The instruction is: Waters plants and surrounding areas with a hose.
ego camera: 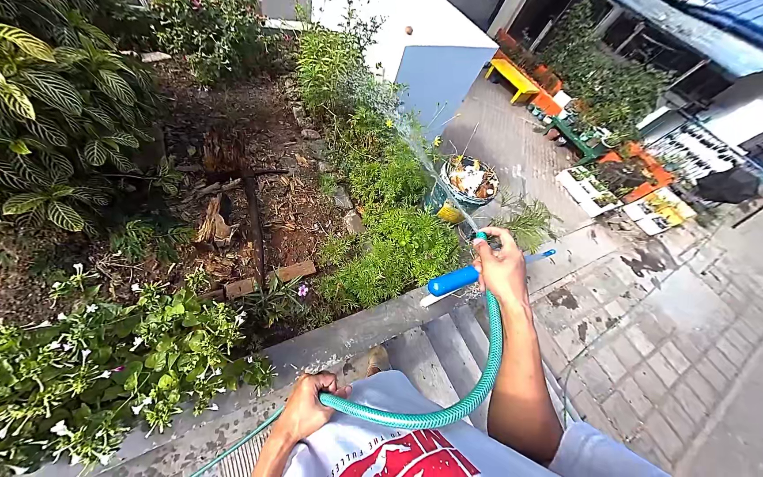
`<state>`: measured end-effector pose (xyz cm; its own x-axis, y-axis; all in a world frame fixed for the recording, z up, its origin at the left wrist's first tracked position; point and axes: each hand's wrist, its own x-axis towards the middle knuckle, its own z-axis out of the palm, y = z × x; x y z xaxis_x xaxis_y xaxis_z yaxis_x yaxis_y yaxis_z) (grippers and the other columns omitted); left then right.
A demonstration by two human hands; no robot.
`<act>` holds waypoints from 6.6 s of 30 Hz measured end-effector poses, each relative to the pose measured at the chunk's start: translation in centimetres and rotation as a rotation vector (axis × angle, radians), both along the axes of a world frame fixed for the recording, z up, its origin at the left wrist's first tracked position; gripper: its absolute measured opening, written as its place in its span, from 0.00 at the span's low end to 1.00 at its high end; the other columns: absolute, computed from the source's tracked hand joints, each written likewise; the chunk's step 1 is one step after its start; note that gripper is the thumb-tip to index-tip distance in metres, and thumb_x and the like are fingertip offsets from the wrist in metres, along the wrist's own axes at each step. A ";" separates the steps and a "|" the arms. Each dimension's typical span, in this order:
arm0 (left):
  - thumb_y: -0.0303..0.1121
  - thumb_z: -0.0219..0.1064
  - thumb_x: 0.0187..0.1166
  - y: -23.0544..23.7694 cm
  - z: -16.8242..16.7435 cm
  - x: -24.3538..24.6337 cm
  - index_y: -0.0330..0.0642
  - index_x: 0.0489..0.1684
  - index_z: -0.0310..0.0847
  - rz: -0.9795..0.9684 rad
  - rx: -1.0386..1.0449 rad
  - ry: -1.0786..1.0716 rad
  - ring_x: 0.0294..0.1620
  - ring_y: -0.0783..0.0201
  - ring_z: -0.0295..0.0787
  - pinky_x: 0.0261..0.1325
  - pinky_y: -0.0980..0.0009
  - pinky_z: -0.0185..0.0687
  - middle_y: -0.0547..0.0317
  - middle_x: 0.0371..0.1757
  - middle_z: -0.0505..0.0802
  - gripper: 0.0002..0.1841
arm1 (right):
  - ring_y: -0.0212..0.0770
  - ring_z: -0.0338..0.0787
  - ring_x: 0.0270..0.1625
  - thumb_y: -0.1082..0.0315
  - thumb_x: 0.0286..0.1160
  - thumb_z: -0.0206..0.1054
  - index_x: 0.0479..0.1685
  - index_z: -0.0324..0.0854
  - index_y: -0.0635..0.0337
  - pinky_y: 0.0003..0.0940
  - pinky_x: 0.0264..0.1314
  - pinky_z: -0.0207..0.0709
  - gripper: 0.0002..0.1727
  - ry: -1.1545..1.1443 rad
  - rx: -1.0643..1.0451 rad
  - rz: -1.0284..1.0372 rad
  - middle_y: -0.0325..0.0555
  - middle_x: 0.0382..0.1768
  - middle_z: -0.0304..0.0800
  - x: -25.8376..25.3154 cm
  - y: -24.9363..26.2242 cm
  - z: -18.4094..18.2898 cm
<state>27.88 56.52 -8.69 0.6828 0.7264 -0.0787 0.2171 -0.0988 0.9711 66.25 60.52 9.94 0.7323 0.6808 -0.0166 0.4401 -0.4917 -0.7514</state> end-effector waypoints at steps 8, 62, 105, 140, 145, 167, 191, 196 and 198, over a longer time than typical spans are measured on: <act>0.46 0.71 0.76 -0.1 0.0 -0.1 0.51 0.09 0.66 0.013 0.004 -0.036 0.15 0.77 0.65 0.22 0.73 0.58 0.73 0.11 0.70 0.25 | 0.37 0.73 0.11 0.54 0.92 0.59 0.75 0.75 0.45 0.33 0.15 0.72 0.19 -0.027 -0.137 0.011 0.46 0.18 0.77 0.3 -0.2 -1.0; 0.47 0.70 0.76 0.7 0.3 2.7 0.52 0.08 0.65 -0.005 -0.014 -0.016 0.15 0.78 0.64 0.21 0.75 0.58 0.74 0.12 0.69 0.25 | 0.44 0.80 0.20 0.56 0.92 0.58 0.74 0.77 0.47 0.41 0.25 0.78 0.18 0.020 -0.417 -0.047 0.55 0.33 0.85 3.9 -1.2 -3.8; 0.46 0.71 0.75 1.5 0.2 3.3 0.52 0.09 0.67 -0.056 0.014 -0.003 0.14 0.78 0.64 0.21 0.74 0.58 0.74 0.11 0.69 0.24 | 0.37 0.72 0.11 0.52 0.92 0.59 0.76 0.76 0.41 0.34 0.14 0.70 0.19 0.013 -0.177 -0.023 0.46 0.20 0.78 3.9 -1.3 -1.5; 0.45 0.70 0.75 1.8 0.3 3.4 0.52 0.09 0.67 -0.077 0.008 -0.009 0.15 0.77 0.65 0.21 0.73 0.59 0.73 0.11 0.70 0.23 | 0.37 0.76 0.16 0.57 0.92 0.59 0.74 0.77 0.46 0.33 0.20 0.73 0.18 0.017 -0.425 0.029 0.49 0.27 0.82 4.2 -1.1 -2.7; 0.44 0.70 0.75 1.9 0.2 3.3 0.52 0.08 0.66 -0.070 0.017 -0.038 0.15 0.79 0.65 0.21 0.75 0.58 0.74 0.11 0.71 0.23 | 0.39 0.76 0.17 0.58 0.92 0.59 0.73 0.78 0.48 0.35 0.21 0.74 0.17 -0.005 -0.379 -0.040 0.52 0.29 0.83 4.5 -1.3 -2.8; 0.42 0.71 0.74 2.0 0.2 2.9 0.51 0.09 0.67 -0.074 -0.013 -0.023 0.15 0.80 0.64 0.22 0.76 0.58 0.75 0.12 0.70 0.22 | 0.45 0.80 0.20 0.57 0.91 0.59 0.73 0.77 0.48 0.42 0.25 0.77 0.18 -0.027 -0.469 -0.066 0.56 0.32 0.85 4.3 -1.5 -3.2; 0.45 0.70 0.67 -6.6 0.1 -6.2 0.54 0.10 0.68 0.094 -0.017 0.232 0.13 0.80 0.62 0.19 0.76 0.57 0.77 0.11 0.68 0.18 | 0.39 0.80 0.18 0.58 0.93 0.57 0.81 0.73 0.54 0.34 0.23 0.79 0.23 0.438 -0.257 -0.264 0.53 0.31 0.85 -4.8 -10.8 -22.4; 0.42 0.70 0.68 -13.1 1.2 -7.6 0.53 0.10 0.68 0.190 0.031 0.256 0.13 0.83 0.61 0.19 0.79 0.55 0.79 0.11 0.67 0.18 | 0.46 0.88 0.32 0.61 0.93 0.55 0.81 0.70 0.59 0.41 0.38 0.84 0.23 0.526 -0.336 -0.281 0.60 0.45 0.87 -7.2 -15.4 -25.1; 0.41 0.70 0.67 -16.7 1.4 -8.2 0.53 0.10 0.69 0.209 0.035 0.242 0.13 0.84 0.60 0.18 0.81 0.54 0.80 0.11 0.67 0.17 | 0.47 0.89 0.36 0.61 0.93 0.54 0.82 0.69 0.61 0.42 0.43 0.85 0.23 0.577 -0.370 -0.223 0.61 0.49 0.87 -8.1 -17.7 -26.2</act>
<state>19.71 39.86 -7.29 0.4834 0.8537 -0.1935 0.4602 -0.0599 0.8858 58.18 42.80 -16.28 0.6579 0.3908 -0.6438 -0.1175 -0.7910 -0.6004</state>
